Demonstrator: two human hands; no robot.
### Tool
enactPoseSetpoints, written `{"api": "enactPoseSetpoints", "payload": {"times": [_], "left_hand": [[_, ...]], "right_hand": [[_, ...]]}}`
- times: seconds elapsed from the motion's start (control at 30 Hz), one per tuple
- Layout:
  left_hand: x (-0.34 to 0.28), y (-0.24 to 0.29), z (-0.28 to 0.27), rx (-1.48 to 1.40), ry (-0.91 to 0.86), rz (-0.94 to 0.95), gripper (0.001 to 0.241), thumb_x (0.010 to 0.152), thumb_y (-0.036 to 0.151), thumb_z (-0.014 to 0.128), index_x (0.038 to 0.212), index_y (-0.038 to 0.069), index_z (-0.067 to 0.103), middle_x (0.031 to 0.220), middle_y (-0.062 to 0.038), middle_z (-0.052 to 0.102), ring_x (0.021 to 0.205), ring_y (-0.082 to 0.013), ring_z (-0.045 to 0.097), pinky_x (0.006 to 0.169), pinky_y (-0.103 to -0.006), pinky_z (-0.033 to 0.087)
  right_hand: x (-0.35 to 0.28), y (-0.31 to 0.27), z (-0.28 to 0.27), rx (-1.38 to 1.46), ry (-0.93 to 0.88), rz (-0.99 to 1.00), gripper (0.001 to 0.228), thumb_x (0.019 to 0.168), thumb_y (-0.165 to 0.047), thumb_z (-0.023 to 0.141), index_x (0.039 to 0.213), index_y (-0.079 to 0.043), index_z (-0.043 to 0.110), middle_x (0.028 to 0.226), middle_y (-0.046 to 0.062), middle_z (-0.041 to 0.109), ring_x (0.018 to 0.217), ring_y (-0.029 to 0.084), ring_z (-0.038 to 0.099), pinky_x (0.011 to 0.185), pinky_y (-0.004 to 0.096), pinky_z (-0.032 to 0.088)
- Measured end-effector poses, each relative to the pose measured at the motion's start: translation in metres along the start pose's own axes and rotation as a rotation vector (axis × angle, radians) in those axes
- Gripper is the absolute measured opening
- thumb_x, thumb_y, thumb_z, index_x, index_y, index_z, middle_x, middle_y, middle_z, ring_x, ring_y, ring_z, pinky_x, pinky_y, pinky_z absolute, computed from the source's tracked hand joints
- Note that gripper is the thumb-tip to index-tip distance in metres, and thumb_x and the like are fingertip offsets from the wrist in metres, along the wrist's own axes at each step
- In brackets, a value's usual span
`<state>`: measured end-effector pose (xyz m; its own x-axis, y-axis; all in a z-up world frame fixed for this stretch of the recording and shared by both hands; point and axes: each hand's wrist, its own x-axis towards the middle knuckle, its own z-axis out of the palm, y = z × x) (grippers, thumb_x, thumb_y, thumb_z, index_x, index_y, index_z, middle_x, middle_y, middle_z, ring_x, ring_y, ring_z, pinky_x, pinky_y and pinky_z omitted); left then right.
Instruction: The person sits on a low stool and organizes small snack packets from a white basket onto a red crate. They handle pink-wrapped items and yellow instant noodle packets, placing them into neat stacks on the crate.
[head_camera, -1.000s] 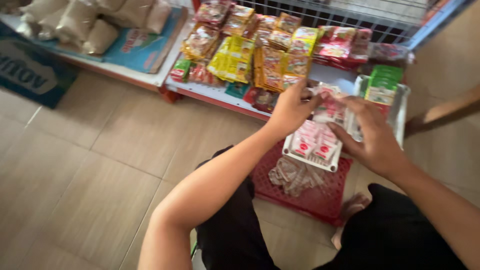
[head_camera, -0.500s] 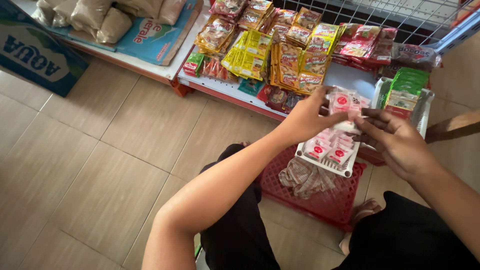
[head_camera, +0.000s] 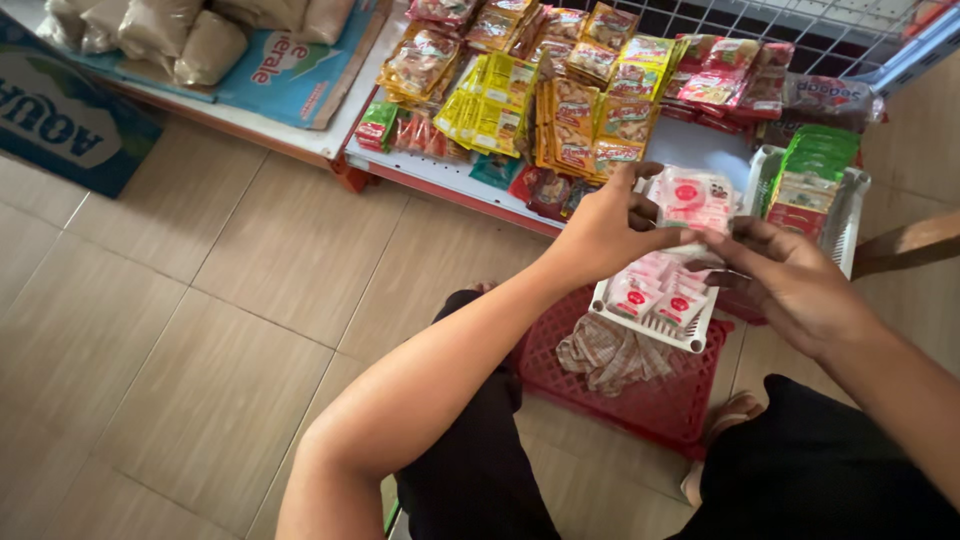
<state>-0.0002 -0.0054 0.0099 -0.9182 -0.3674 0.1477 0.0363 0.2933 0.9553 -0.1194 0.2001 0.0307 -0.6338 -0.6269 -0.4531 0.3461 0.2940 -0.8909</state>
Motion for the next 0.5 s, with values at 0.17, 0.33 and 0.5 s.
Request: {"api": "enactPoseSetpoints", "payload": {"times": [0.17,0.33,0.5], "left_hand": [[0.004,-0.002,0.000,-0.070,-0.046,-0.068,0.076,0.084,0.039,0.079,0.138,-0.006,0.049,0.105,-0.017,0.076,0.091,-0.0212,0.079,0.080,-0.0331,0.061],[0.009,-0.009,0.001,-0.280,-0.118,-0.106,0.057,0.087,0.024,0.082,0.126,-0.008,0.057,0.101,-0.013,0.075,0.092,-0.0150,0.075,0.080,-0.0299,0.061],[0.016,-0.005,0.001,-0.330,-0.119,-0.055,0.047,0.086,0.016,0.084,0.120,-0.008,0.064,0.101,-0.010,0.076,0.089,-0.0108,0.071,0.079,-0.0267,0.059]], "right_hand": [[-0.002,-0.004,0.001,0.058,-0.073,-0.132,0.034,0.097,-0.014,0.067,0.126,0.000,0.059,0.119,0.006,0.069,0.107,0.020,0.068,0.092,0.036,0.057],[-0.003,-0.006,-0.001,0.039,-0.080,-0.219,0.036,0.093,-0.011,0.069,0.127,-0.002,0.060,0.121,0.008,0.070,0.111,0.017,0.067,0.096,0.034,0.055],[-0.008,-0.010,-0.009,0.088,-0.002,-0.166,0.034,0.093,-0.010,0.070,0.125,-0.003,0.061,0.119,0.005,0.071,0.110,0.014,0.067,0.098,0.031,0.053]]}}
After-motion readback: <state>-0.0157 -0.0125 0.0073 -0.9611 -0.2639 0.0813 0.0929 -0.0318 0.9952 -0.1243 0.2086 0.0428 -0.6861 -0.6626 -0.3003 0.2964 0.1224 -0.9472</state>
